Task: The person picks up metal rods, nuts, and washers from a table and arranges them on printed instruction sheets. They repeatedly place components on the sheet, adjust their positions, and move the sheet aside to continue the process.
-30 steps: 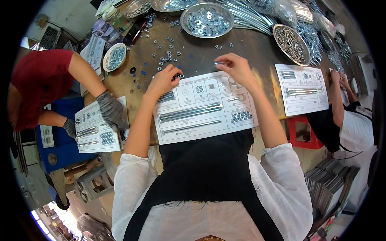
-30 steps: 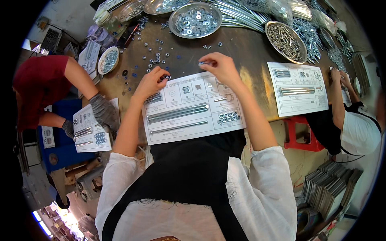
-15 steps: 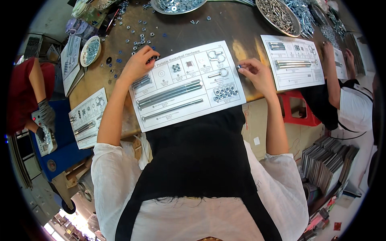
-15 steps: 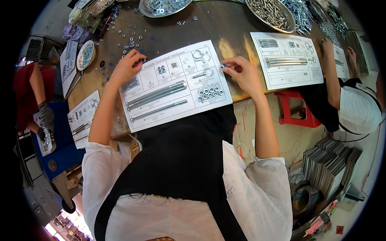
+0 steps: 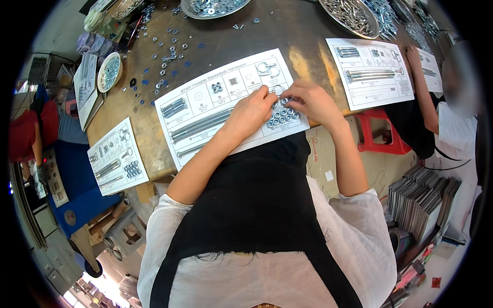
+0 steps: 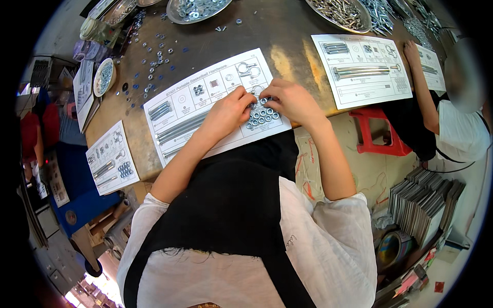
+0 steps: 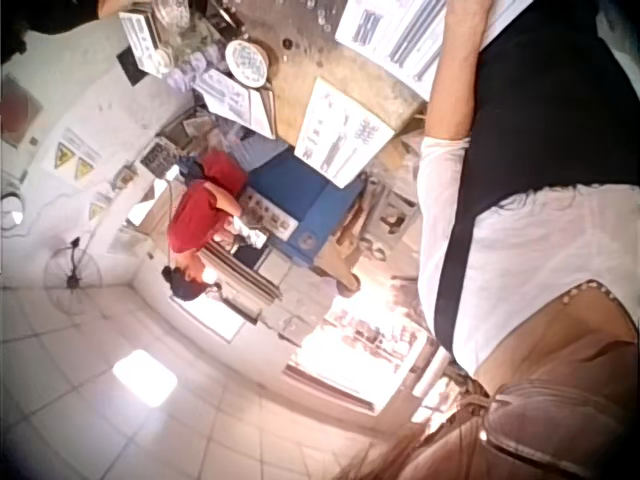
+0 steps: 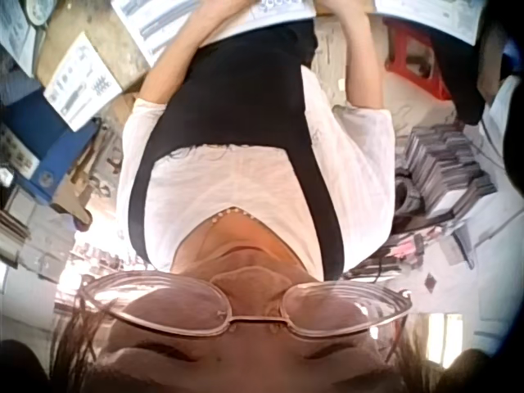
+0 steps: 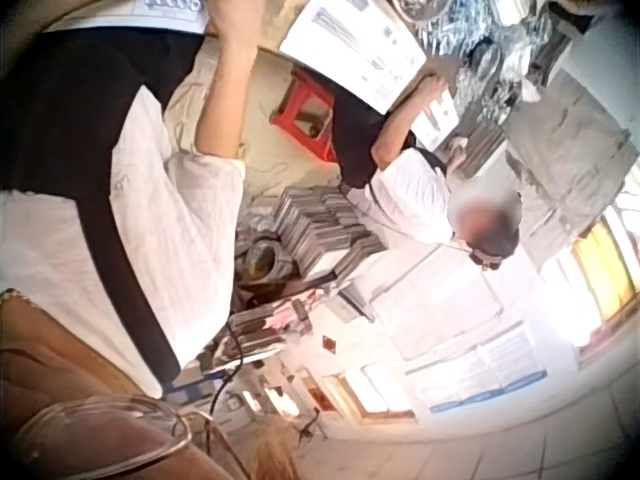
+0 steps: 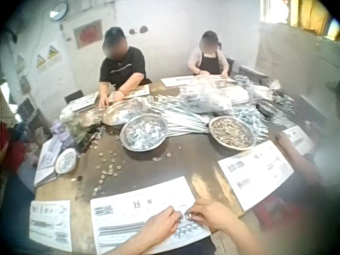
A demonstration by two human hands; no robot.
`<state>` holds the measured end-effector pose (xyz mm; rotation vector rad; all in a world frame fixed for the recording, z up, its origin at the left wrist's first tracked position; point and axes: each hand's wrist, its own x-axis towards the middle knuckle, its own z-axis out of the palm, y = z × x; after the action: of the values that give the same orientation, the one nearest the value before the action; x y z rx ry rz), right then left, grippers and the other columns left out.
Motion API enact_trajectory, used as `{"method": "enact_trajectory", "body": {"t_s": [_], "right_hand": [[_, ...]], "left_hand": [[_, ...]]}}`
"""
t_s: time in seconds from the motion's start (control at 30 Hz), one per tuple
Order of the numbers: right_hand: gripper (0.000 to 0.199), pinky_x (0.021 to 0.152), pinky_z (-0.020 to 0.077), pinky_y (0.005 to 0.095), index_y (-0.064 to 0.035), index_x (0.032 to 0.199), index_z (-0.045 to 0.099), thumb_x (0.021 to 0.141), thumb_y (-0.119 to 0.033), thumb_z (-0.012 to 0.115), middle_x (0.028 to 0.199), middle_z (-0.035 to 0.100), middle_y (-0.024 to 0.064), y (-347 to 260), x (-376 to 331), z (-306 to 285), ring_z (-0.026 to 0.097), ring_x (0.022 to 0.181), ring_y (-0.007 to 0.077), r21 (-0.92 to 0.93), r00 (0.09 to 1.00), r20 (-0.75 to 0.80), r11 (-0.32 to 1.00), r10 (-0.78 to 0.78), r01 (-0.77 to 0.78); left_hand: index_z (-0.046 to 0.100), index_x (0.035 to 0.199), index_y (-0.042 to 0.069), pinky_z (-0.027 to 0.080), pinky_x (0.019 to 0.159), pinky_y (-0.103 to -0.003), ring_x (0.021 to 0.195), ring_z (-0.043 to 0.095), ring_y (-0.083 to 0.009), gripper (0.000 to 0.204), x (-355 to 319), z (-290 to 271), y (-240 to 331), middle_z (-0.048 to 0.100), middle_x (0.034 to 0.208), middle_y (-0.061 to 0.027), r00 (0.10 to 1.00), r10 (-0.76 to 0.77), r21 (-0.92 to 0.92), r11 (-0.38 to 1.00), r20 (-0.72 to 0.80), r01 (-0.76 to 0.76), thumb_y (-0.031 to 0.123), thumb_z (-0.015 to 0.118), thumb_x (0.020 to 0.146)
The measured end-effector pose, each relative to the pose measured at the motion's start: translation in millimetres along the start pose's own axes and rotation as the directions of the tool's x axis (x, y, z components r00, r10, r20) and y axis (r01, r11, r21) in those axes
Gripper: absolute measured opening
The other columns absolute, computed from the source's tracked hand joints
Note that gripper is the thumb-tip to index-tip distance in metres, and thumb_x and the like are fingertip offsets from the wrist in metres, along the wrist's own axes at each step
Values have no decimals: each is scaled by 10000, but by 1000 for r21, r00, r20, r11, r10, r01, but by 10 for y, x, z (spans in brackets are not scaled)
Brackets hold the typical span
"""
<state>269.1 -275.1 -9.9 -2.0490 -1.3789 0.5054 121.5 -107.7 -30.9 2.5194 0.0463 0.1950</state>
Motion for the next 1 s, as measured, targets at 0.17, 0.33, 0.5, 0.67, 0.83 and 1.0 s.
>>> {"method": "enact_trajectory", "body": {"t_s": [0.17, 0.33, 0.5, 0.67, 0.83, 1.0], "right_hand": [[187, 761, 524, 368, -89, 1022, 745, 836, -93, 723, 929, 661, 75, 4, -51, 64, 658, 854, 268, 16, 1000, -20, 1000, 21, -21], [146, 773, 522, 376, -65, 999, 738, 869, -79, 674, 947, 670, 87, 27, -39, 35, 653, 868, 282, 50, 1000, -21, 999, -6, 7], [124, 765, 519, 372, -58, 971, 737, 865, -79, 677, 943, 676, 97, 52, -76, 52, 650, 861, 284, 93, 998, -59, 996, 0, 5], [134, 780, 524, 358, -72, 1000, 748, 888, -93, 677, 946, 699, 97, 49, -103, 57, 668, 883, 286, 114, 996, -72, 992, 53, -45], [180, 805, 532, 389, -54, 1050, 738, 915, -78, 623, 1027, 718, 134, -42, 473, -137, 685, 898, 322, 191, 973, -193, 978, 125, -88], [290, 885, 522, 429, -96, 1113, 720, 859, -29, 596, 1076, 669, 140, 391, 1849, 304, 649, 1016, 341, -36, 893, -446, 998, -59, 48]], "left_hand": [[665, 1062, 73, 559, 739, -409, 901, 651, -290, 168, -35, 26, 51, 595, 995, -81, 1000, -22, 15, 1000, 5, 22, 92, 640, 897], [670, 1110, 63, 552, 776, -407, 935, 648, -300, 189, -98, 17, 68, 628, 1028, -83, 1000, -25, -29, 999, 11, 25, 85, 613, 931], [645, 1173, 34, 520, 851, -422, 994, 628, -335, 244, -142, -22, 135, 651, 1051, -125, 997, -72, -136, 988, -10, 70, 53, 560, 946], [591, 1266, 28, 504, 914, -436, 1099, 598, -363, 311, -196, -101, 161, 642, 1151, -179, 996, -81, -255, 963, 24, 85, 78, 533, 964], [581, 1329, 29, 484, 997, -382, 1184, 601, -351, 380, 336, -573, -535, 611, 1314, -174, 971, -76, -184, 982, -227, 34, 96, 582, 955], [524, 1379, -15, 394, 1126, -410, 1364, 459, -347, 475, 1168, -431, -1474, 502, 1462, -182, 977, 46, 165, 986, -210, -11, -23, 509, 903]]}}
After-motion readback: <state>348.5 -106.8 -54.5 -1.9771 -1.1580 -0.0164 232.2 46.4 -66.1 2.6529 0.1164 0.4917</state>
